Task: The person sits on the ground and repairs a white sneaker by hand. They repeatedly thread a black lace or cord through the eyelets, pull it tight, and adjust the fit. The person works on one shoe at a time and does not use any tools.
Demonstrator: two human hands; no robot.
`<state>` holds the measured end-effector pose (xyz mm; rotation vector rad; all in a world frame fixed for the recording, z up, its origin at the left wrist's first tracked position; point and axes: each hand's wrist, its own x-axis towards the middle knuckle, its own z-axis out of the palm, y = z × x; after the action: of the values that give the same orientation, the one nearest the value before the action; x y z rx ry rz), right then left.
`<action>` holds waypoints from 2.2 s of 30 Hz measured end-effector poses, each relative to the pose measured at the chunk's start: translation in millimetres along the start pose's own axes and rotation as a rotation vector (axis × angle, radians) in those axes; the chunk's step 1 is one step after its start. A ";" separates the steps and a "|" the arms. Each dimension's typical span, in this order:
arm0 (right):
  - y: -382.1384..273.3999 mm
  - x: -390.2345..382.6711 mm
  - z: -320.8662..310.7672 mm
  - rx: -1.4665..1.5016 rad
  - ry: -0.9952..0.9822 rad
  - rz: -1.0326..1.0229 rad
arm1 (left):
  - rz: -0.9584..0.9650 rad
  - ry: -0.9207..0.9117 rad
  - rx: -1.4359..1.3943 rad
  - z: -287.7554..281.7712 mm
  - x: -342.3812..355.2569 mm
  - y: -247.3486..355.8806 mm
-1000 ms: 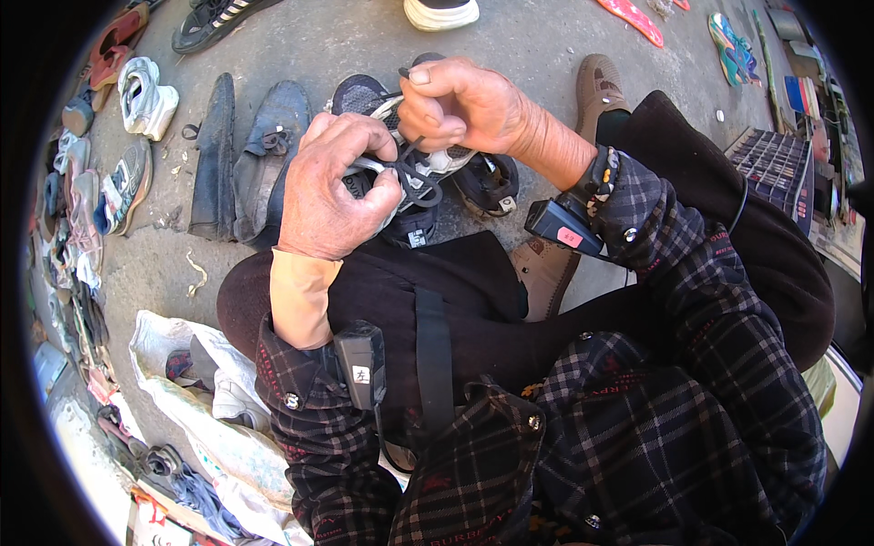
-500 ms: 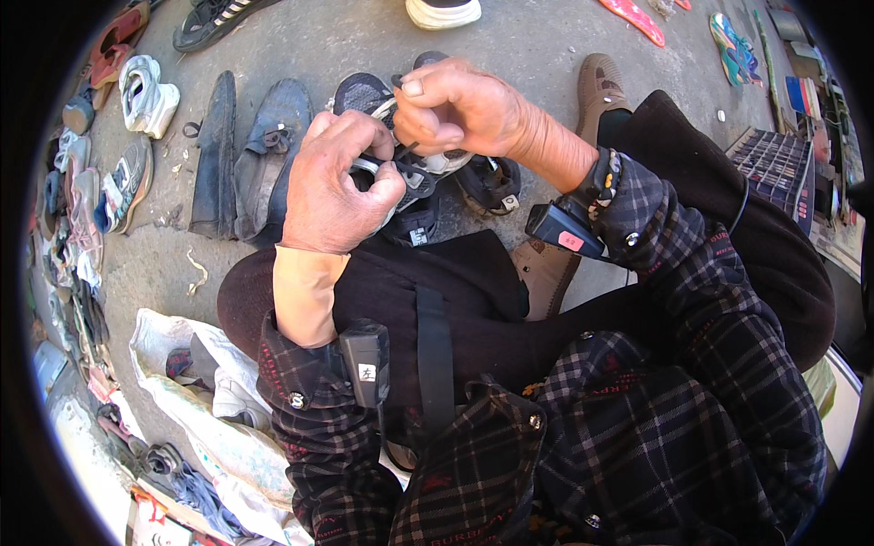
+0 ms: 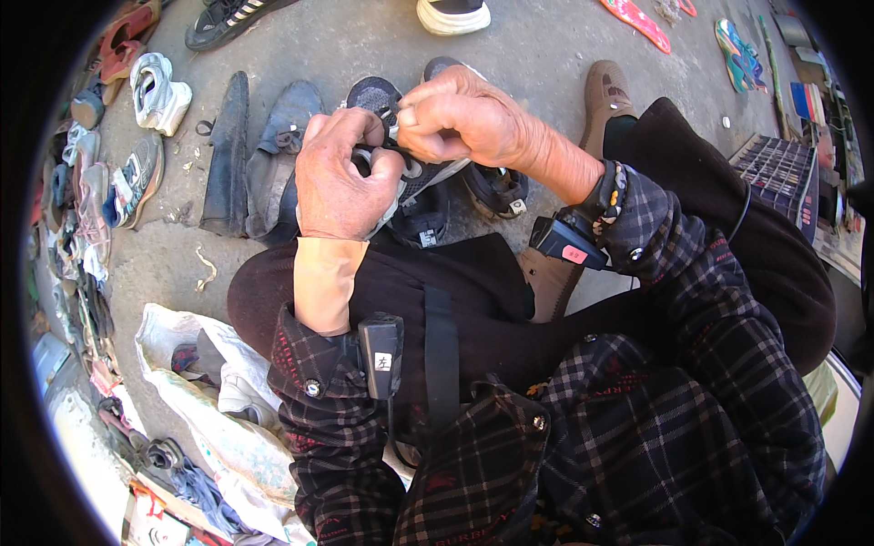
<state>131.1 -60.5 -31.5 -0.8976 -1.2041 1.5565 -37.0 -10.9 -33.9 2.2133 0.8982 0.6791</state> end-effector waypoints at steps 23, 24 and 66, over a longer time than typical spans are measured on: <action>-10.6 0.4 -11.8 -0.282 0.163 0.272 | -0.125 -0.192 -0.240 -12.4 -0.9 -18.0; -10.0 -0.5 -9.4 -0.263 0.158 0.234 | -0.123 -0.194 -0.228 -12.4 -0.9 -17.6; 16.4 -0.5 4.5 0.585 0.242 0.061 | -0.039 -0.164 -0.233 -6.6 -2.9 -4.3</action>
<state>123.2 -63.5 -46.2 -0.7054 -0.5053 1.6641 -44.9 -8.2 -33.3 2.0067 0.7382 0.5453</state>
